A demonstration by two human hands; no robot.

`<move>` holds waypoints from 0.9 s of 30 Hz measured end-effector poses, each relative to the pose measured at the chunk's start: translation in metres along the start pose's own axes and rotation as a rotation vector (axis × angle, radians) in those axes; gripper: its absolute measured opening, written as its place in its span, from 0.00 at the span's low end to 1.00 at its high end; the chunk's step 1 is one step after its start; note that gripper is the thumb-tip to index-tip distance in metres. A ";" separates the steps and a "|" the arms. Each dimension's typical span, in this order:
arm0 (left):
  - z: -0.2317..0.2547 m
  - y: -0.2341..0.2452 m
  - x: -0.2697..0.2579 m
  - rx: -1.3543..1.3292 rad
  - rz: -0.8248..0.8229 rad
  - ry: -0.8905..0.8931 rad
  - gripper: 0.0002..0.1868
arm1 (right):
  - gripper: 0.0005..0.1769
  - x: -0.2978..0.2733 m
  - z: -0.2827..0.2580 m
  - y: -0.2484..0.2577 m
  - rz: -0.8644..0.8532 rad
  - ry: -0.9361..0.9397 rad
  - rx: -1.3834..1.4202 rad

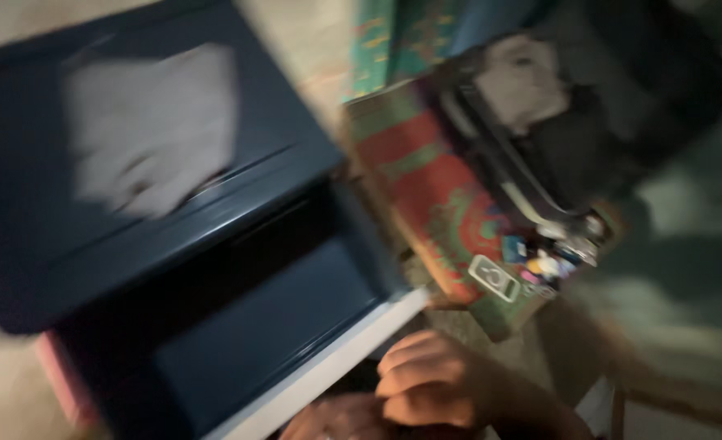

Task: The person organizes items into a drawer by hand, including a white glasses case, a black phone, and several small packaged items.

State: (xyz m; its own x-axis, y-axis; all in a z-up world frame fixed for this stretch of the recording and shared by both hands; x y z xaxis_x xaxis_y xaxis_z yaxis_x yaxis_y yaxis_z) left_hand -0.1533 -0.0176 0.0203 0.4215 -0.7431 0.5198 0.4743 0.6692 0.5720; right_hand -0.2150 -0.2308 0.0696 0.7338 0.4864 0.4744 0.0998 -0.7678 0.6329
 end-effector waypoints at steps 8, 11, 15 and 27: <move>-0.010 -0.111 -0.029 -0.405 -0.393 0.288 0.25 | 0.11 -0.094 -0.007 0.006 0.259 -0.229 0.106; -0.013 -0.147 -0.013 -0.460 -0.506 0.504 0.29 | 0.11 -0.146 0.004 0.015 0.342 -0.365 0.055; -0.001 -0.211 0.061 -0.601 -0.748 0.459 0.28 | 0.11 -0.235 0.020 0.036 0.456 -0.618 -0.047; -0.024 -0.517 0.100 -0.776 -0.980 0.858 0.25 | 0.11 -0.495 0.104 0.037 0.776 -1.293 0.228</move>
State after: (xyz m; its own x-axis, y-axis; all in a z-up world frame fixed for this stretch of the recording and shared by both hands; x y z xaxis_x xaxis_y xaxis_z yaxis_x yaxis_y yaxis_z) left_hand -0.3378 -0.4378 -0.2390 -0.1132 -0.8412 -0.5288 0.9884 -0.0414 -0.1459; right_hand -0.5051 -0.5433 -0.2053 0.7061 -0.6480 -0.2854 -0.5647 -0.7585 0.3251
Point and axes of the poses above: each hand's wrist, its own x-axis towards the middle knuckle, its own y-axis out of the back of the hand, z = x × y, the point moved 1 cm from there along x, towards the middle knuckle, and after that the axes turned 1 degree about x, right-handed, at the moved point
